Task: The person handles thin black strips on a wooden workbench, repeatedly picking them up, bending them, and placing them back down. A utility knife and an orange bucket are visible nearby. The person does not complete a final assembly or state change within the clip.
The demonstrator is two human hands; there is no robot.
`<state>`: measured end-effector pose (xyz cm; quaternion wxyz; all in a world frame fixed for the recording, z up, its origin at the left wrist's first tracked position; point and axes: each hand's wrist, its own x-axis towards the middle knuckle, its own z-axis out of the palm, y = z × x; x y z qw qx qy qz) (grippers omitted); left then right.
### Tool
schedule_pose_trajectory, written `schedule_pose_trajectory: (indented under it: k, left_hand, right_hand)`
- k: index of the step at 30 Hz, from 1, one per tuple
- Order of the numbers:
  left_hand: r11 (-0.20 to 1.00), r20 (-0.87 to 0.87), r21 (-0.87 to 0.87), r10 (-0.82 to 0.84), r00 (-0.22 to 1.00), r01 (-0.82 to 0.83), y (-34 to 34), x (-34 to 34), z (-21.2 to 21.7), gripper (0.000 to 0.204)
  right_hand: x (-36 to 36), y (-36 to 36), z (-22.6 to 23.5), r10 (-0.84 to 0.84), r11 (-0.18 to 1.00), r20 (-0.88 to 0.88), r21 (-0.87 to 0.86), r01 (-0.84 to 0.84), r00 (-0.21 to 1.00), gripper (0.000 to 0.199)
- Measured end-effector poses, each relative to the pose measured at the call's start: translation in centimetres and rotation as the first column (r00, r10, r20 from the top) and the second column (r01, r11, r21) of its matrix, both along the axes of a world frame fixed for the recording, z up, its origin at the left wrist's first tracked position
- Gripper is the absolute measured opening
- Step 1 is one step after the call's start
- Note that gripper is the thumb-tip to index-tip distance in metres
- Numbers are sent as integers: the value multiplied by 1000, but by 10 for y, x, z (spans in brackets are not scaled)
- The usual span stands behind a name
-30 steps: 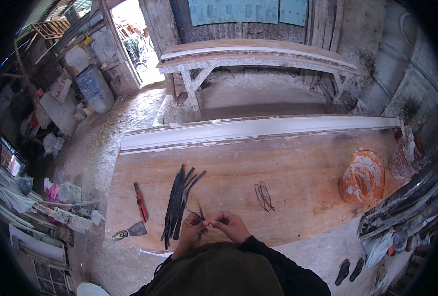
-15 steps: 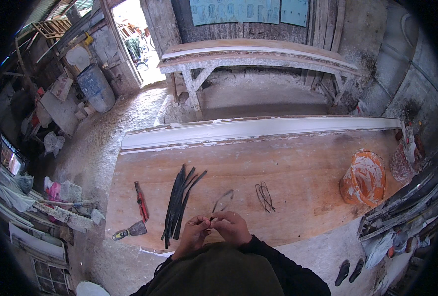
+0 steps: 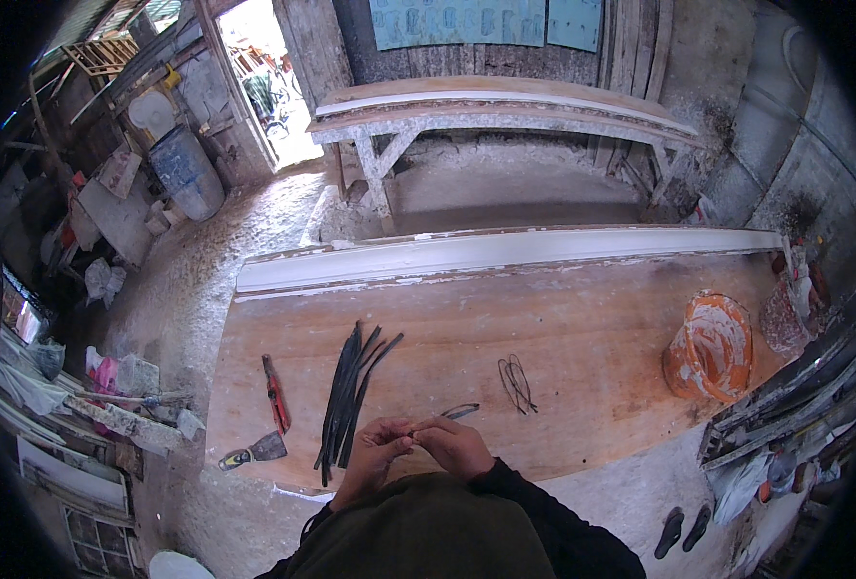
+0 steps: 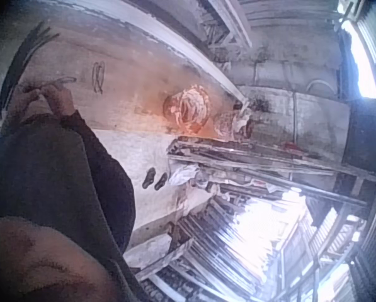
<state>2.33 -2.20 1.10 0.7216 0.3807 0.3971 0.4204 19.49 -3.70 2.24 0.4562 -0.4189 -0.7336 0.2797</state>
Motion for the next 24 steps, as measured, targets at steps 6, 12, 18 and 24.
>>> schedule_pose_trajectory:
  k: [6,12,18,24]
  left_hand:
    - [998,65,5,54,996,-55,-1,7,1,36]
    - [941,-210,324,169,963,-94,-9,16,-6,37]
    - [913,-317,392,247,916,-110,-15,19,4,31]
    - [915,-349,394,234,907,-84,-14,14,-7,32]
  right_hand:
    - [3,3,-7,-39,998,-18,-49,38,999,11]
    - [-3,1,-16,-33,960,-342,-271,-65,939,8]
    - [-5,2,-10,-23,950,-309,-302,-75,951,5]
    - [-7,0,-12,-63,917,-346,-390,-83,936,5]
